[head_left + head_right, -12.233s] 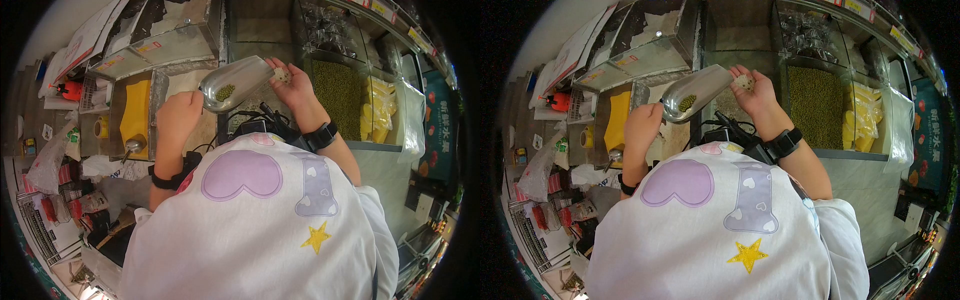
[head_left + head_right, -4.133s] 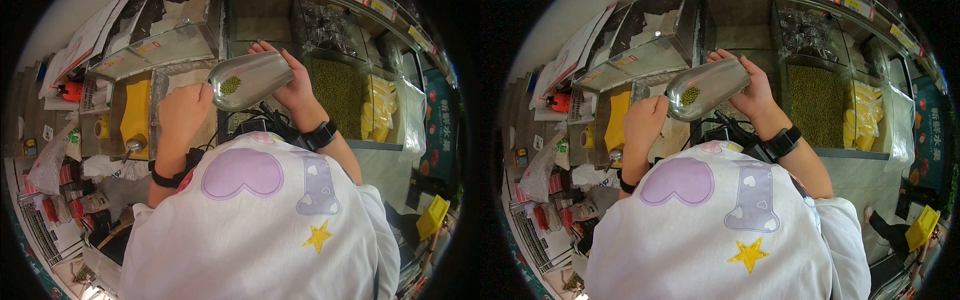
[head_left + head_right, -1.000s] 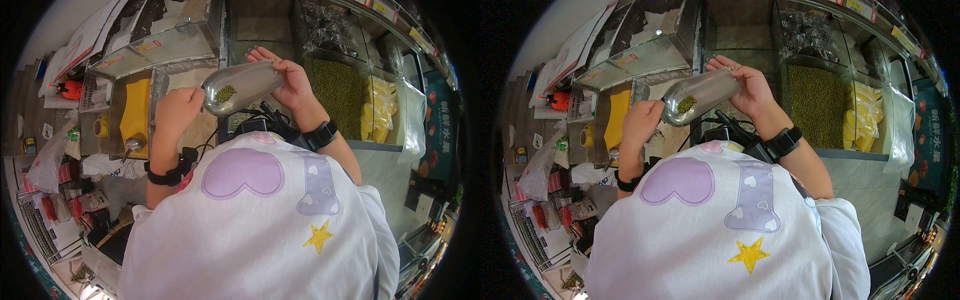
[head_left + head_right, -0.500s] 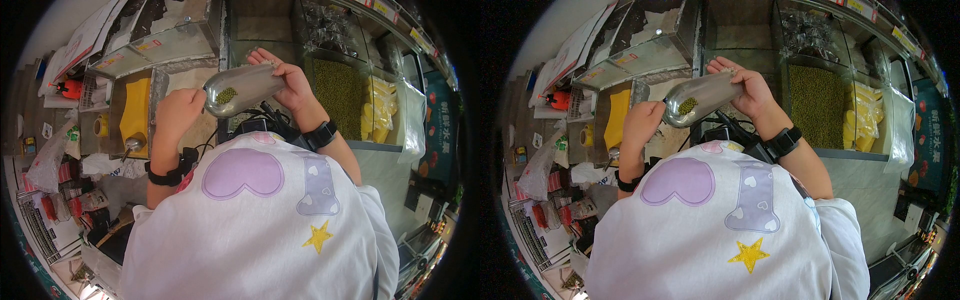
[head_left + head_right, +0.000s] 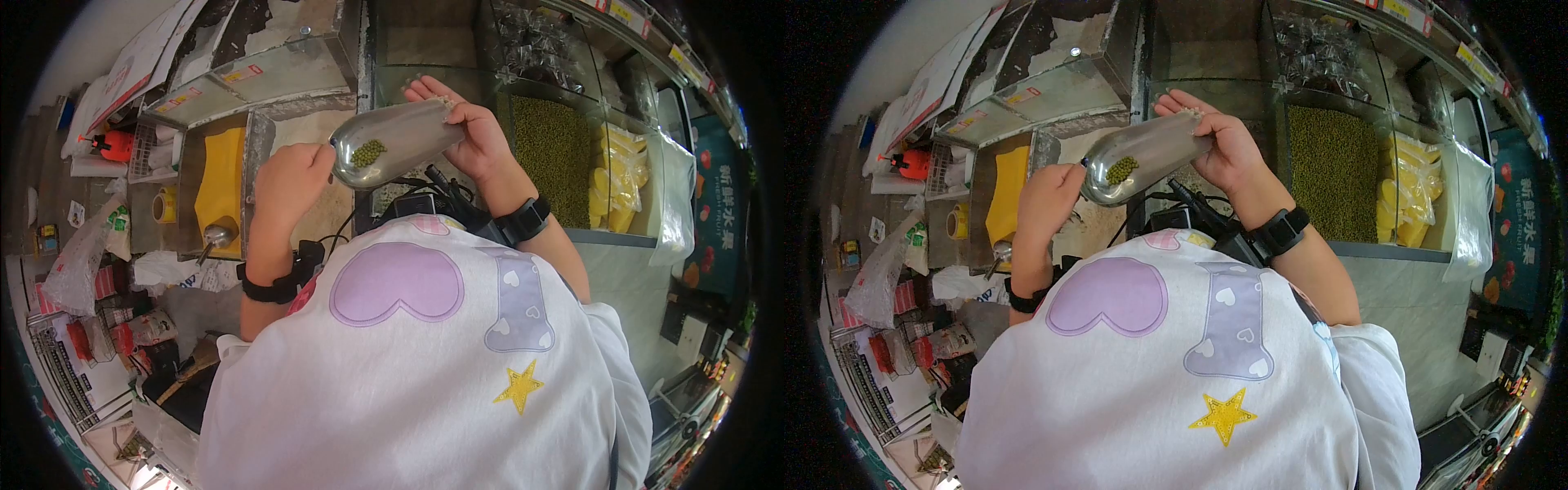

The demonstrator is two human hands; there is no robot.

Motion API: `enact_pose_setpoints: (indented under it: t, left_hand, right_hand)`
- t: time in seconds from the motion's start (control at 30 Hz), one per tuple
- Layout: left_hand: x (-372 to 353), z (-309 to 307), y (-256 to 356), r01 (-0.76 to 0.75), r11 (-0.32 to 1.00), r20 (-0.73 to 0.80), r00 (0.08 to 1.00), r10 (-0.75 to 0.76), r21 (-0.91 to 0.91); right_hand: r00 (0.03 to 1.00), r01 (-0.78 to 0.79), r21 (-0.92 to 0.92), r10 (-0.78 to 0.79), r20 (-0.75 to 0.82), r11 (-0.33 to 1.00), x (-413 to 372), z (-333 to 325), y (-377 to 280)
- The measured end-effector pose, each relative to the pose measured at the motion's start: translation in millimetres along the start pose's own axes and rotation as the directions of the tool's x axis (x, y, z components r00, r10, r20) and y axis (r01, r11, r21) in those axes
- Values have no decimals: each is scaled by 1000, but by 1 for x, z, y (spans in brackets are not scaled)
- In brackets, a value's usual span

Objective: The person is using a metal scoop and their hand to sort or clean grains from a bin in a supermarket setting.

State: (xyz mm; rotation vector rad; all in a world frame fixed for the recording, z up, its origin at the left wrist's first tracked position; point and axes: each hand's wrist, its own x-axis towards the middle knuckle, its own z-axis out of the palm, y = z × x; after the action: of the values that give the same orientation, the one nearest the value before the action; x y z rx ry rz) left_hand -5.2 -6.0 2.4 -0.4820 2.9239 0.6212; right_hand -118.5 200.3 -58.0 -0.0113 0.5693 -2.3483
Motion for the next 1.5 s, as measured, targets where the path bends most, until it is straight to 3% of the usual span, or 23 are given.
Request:
enact_pose_setpoints:
  t: [0.07, 0.23, 0.43, 0.93, 1.5]
  left_hand:
    - [0, 0, -2, -3, 1000, -11, 1000, 3, 17]
    - [-2, -1, -2, 12, 1000, -24, 1000, -12, -8]
    - [-4, 2, 1, -51, 999, -90, 995, 50, -9]
    - [-2, 1, 7, -97, 984, -122, 986, 115, 149]
    - [3, 9, 8, -145, 981, -165, 972, 166, 131]
  right_hand:
    - [1000, 23, 6, -23, -7, 1000, 2, -4, 1]
    - [996, 82, 243, -70, -58, 966, 1, -1, -2]
    - [998, 59, 309, -60, -4, 949, 2, -4, -1]
    - [996, 3, 311, -30, 82, 950, 1, -6, -2]
    - [997, -67, 254, 59, 40, 965, 2, -2, -2]
